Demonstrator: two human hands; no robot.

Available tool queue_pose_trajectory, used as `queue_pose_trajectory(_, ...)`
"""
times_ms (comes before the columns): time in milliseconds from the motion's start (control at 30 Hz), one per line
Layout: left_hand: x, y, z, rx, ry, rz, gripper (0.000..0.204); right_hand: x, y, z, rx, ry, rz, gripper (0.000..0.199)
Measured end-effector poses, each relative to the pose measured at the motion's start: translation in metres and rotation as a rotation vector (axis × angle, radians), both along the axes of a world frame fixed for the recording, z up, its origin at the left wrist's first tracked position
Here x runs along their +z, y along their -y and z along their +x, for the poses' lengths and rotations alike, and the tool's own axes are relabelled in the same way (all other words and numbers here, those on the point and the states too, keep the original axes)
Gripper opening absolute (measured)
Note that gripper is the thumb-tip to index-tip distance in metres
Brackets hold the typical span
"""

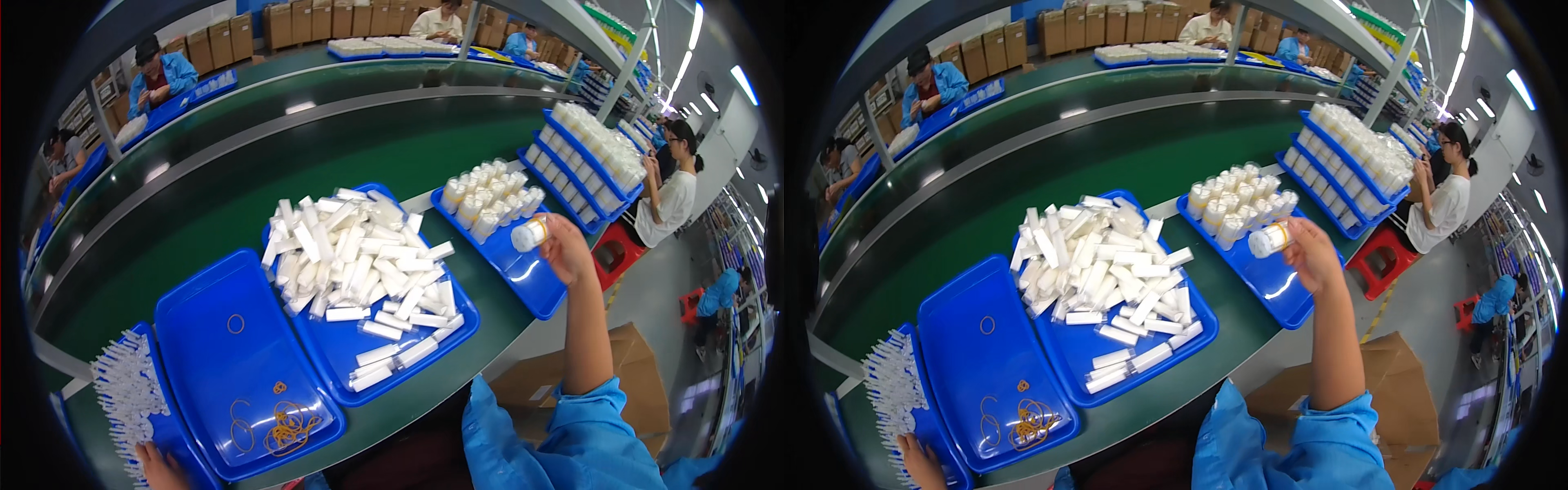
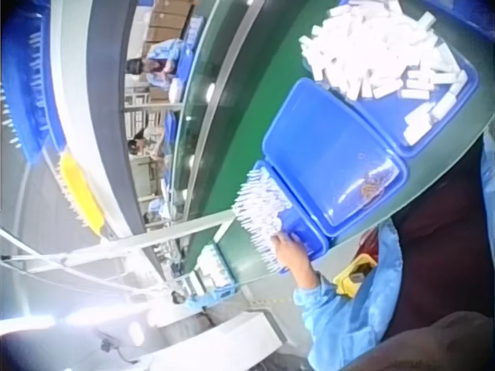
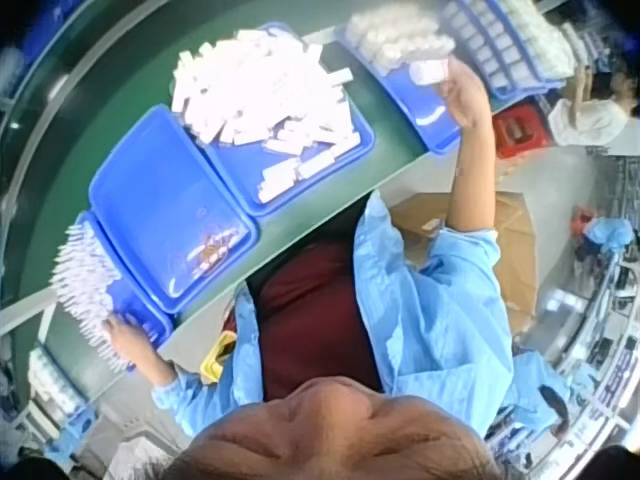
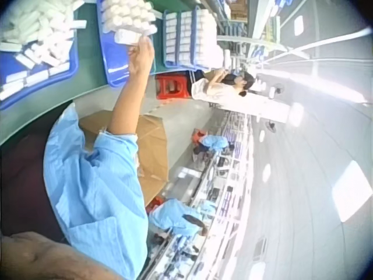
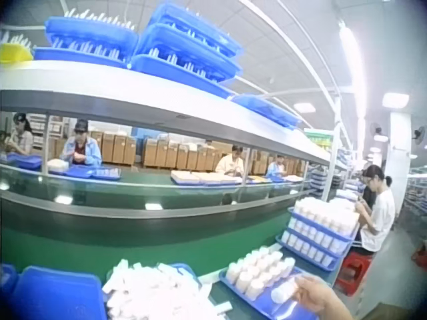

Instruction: Assemble small white spray bottles by inserting tubes and securing them with rubber bands on an assembly line.

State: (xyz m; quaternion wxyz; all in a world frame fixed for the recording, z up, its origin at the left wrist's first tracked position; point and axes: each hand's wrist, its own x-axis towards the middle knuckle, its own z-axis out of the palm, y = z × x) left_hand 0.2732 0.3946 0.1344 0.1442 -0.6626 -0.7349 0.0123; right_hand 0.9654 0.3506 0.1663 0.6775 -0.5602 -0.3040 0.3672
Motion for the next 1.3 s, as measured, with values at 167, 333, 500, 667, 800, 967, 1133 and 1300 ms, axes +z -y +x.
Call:
queue_pose_trajectory(167,-0.001,0.001,-0.005,0.043,-0.037,-0.027,0.027,-0.006,0.009,-0.039,0.201,-0.392,0.063,0.037)
queue_pose_trajectory(333,-0.005,0.003,-0.008,0.048,0.017,0.045,0.023,0.000,0.010,-0.062,0.256,-0.500,0.073,0.036)
queue_pose_trajectory(500,-0.003,0.005,-0.002,0.039,0.032,0.068,0.021,-0.011,0.012,-0.047,0.369,-0.550,0.108,0.040)
queue_pose_trajectory(667,-0.003,0.013,-0.001,-0.043,0.024,0.144,0.025,-0.010,0.007,-0.042,0.275,-0.550,0.077,0.039)
queue_pose_trajectory(800,0.001,0.017,0.005,-0.042,0.097,0.105,0.026,-0.005,0.004,-0.039,0.000,-0.158,0.004,0.033)
queue_pose_trajectory(967,0.005,0.019,0.005,-0.125,0.167,0.170,0.022,-0.013,-0.012,-0.032,-0.473,1.209,-0.298,0.030)
queue_pose_trajectory(1133,0.004,0.026,0.010,-0.052,0.398,0.233,0.022,-0.026,-0.038,-0.041,-0.435,1.344,-0.267,0.033)
queue_pose_trajectory(1300,0.008,0.032,0.033,0.010,0.955,0.390,0.017,-0.039,-0.046,-0.032,-0.385,1.365,-0.320,0.034)
